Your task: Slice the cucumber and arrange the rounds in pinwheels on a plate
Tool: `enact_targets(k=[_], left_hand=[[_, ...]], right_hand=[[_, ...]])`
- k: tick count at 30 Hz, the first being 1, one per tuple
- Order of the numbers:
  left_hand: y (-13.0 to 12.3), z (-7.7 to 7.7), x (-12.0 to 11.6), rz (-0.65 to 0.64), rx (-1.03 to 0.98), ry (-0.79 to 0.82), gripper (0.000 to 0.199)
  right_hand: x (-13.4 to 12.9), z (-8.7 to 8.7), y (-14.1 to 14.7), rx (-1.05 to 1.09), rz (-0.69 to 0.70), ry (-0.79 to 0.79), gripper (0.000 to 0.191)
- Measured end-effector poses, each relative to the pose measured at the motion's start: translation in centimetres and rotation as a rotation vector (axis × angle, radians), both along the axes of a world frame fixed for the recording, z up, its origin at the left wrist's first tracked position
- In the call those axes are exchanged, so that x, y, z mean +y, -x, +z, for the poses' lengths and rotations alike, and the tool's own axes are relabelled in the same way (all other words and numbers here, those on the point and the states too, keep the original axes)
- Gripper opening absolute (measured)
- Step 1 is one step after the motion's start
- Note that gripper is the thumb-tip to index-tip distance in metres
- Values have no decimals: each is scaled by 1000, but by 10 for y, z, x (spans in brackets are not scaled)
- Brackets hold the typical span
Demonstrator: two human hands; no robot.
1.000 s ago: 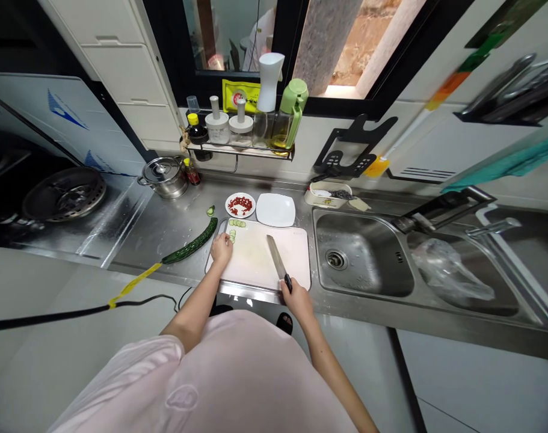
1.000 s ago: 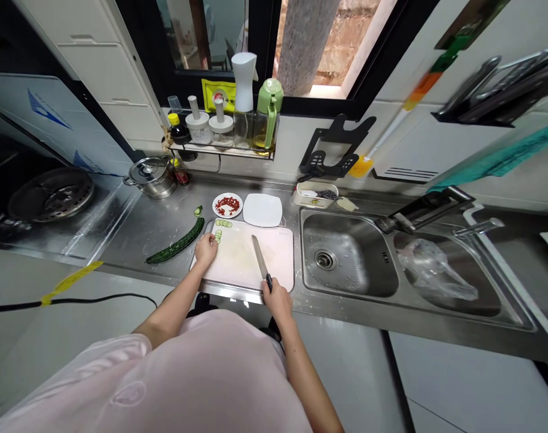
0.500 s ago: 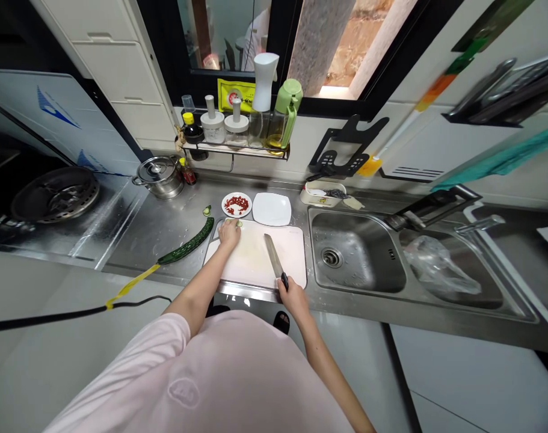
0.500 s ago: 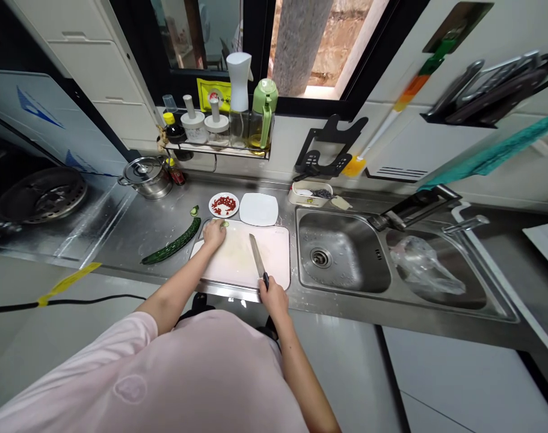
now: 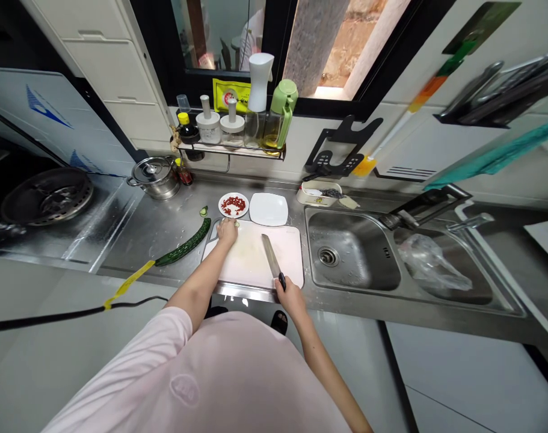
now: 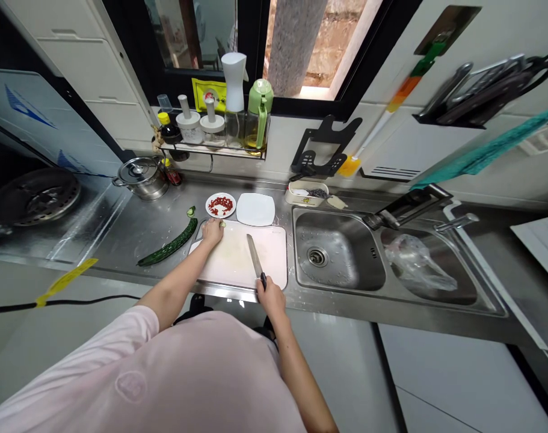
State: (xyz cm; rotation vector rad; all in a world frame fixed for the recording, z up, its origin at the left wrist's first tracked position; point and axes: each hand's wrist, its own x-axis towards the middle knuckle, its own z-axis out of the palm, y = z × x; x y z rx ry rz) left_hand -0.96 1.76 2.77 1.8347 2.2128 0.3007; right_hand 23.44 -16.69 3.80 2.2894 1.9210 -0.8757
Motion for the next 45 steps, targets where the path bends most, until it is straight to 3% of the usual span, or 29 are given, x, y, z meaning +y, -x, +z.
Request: enact_targets(k=[16, 24, 36, 45], left_hand=[[-3, 4, -12, -6, -102, -98, 15], [-6, 9, -17, 43, -213, -33, 14], [-23, -14, -51, 68, -493, 2, 8], [-31, -17, -59, 20, -370, 13, 12]], right_hand=[[0, 1, 2, -20, 1, 1, 45], [-1, 5, 3, -5, -2, 5, 46], [-1, 5, 4, -10, -11, 4, 44], [0, 7, 4, -18, -5, 22, 44]])
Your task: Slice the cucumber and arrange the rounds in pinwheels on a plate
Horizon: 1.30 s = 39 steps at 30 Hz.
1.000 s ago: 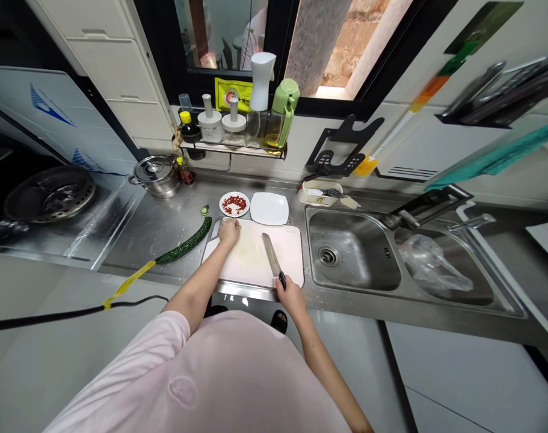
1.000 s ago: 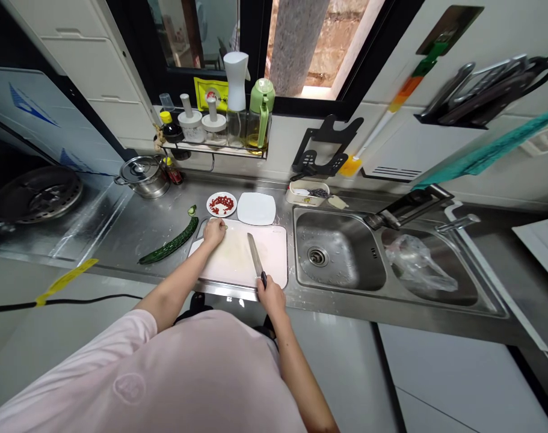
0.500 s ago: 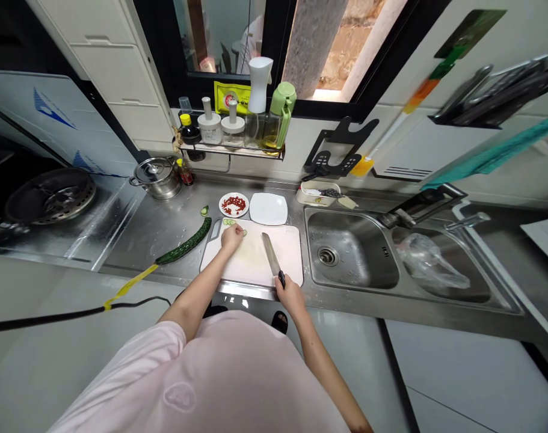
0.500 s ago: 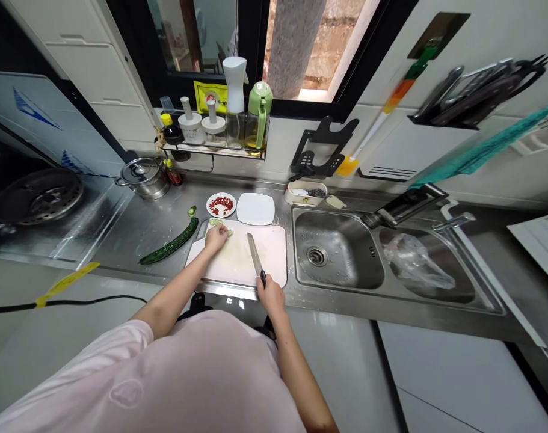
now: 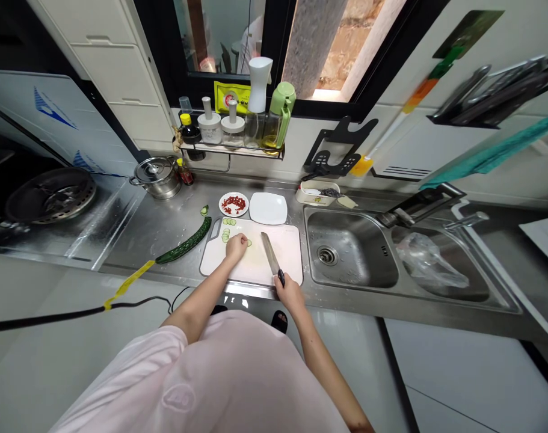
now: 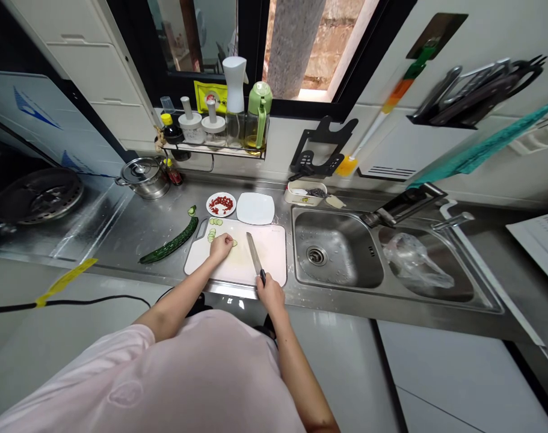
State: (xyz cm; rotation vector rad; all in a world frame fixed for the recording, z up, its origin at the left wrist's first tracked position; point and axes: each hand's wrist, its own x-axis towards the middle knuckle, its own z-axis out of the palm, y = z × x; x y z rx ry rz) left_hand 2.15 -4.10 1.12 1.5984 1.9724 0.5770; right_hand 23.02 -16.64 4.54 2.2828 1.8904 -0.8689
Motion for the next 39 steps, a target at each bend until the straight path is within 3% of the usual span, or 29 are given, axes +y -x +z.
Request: enact_targets(k=[8, 23, 39], left_hand=[[7, -6, 0, -4, 41, -88, 18], [12, -21, 8, 41, -4, -77, 17], [12, -19, 8, 36, 8, -31, 17]], right_hand=[[3, 7, 1, -40, 64, -15, 43], [-6, 25, 10, -98, 210, -8, 42], [-3, 33, 15, -137, 231, 32, 39]])
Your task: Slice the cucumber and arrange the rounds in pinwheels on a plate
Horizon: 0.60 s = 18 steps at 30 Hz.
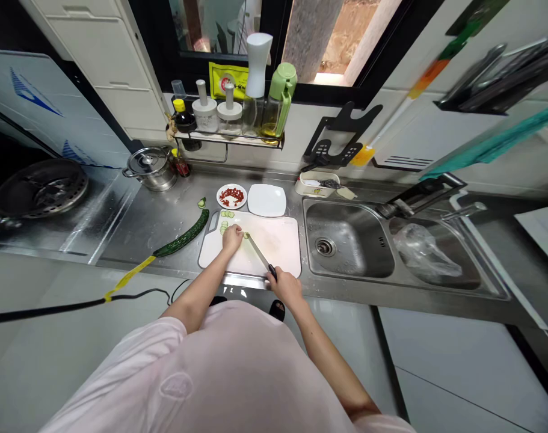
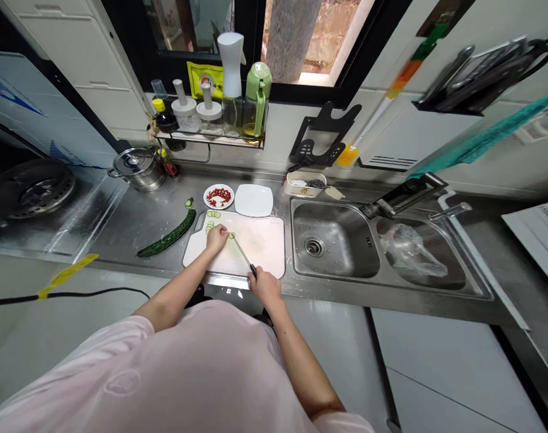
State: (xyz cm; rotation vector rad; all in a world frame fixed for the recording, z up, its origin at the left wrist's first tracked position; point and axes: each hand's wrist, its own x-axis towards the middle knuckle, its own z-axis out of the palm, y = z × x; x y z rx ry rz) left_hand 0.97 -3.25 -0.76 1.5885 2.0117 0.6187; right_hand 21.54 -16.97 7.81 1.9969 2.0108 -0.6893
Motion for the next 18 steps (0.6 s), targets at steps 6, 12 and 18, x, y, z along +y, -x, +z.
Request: enact_targets(k=[6, 12, 18], left_hand=[[0, 0, 1, 2, 2, -19, 14], [1, 0, 2, 1, -1, -2, 15], [0, 1, 2, 3, 5, 11, 15]], right_hand=[[1, 6, 2, -17, 15, 20, 36], [-3, 9, 12, -38, 11, 37, 35], [-3, 8, 14, -33, 9, 38, 34]])
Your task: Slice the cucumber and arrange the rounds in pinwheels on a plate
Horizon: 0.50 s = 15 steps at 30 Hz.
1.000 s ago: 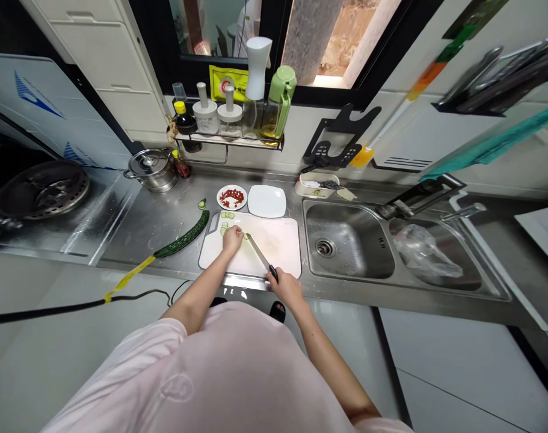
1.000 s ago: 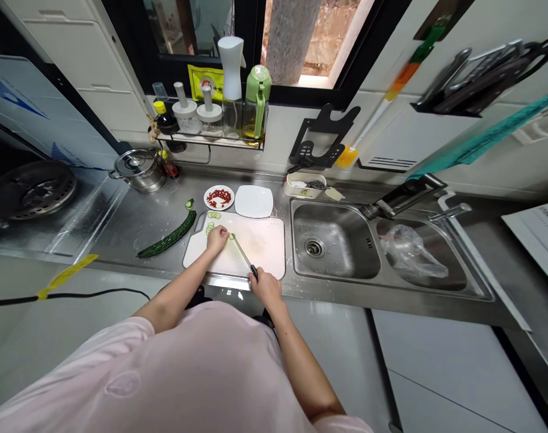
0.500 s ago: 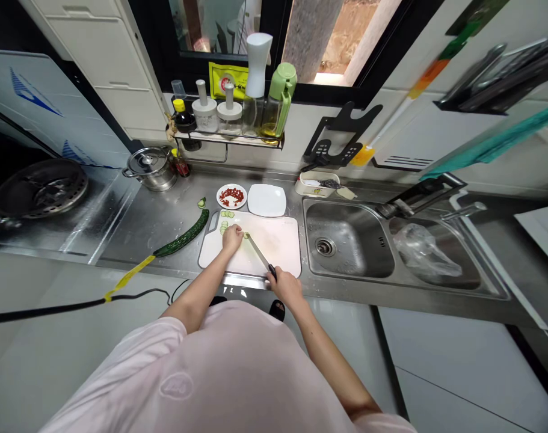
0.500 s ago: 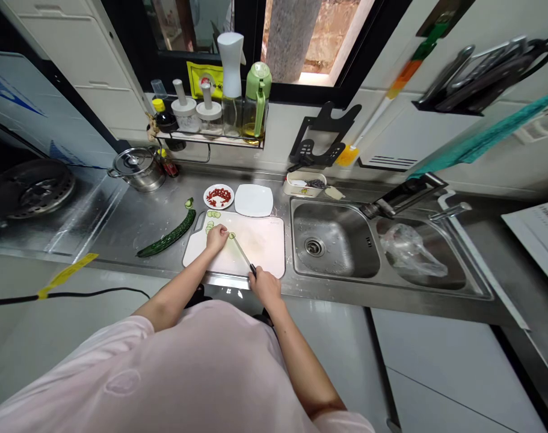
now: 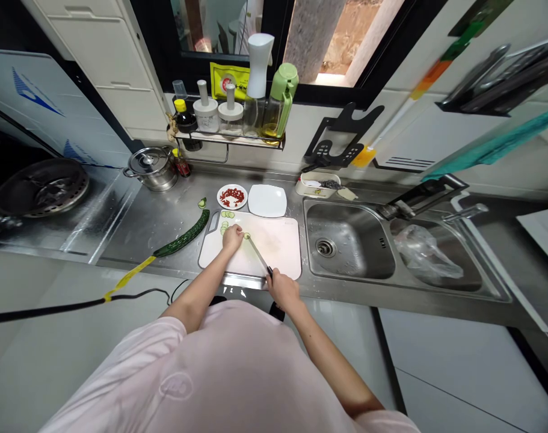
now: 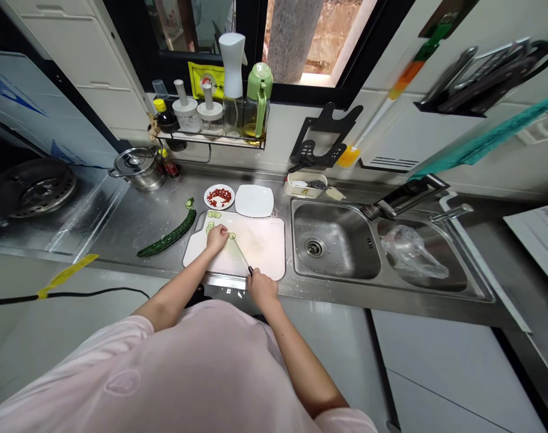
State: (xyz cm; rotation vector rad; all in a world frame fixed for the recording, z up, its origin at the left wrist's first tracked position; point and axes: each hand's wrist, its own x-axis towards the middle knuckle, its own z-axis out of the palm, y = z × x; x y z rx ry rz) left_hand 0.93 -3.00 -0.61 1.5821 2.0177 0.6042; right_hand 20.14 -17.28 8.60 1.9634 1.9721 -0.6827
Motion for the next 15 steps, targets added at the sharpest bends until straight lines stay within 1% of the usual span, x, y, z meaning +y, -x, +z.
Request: enact_targets(k=[8, 15], left_hand=[[-1, 5, -1, -15, 13, 21, 16], [0, 1, 0, -9, 2, 7, 14]], right_hand=[[7, 0, 6, 13, 5, -4, 31], [8, 3, 4, 17, 21, 4, 32]])
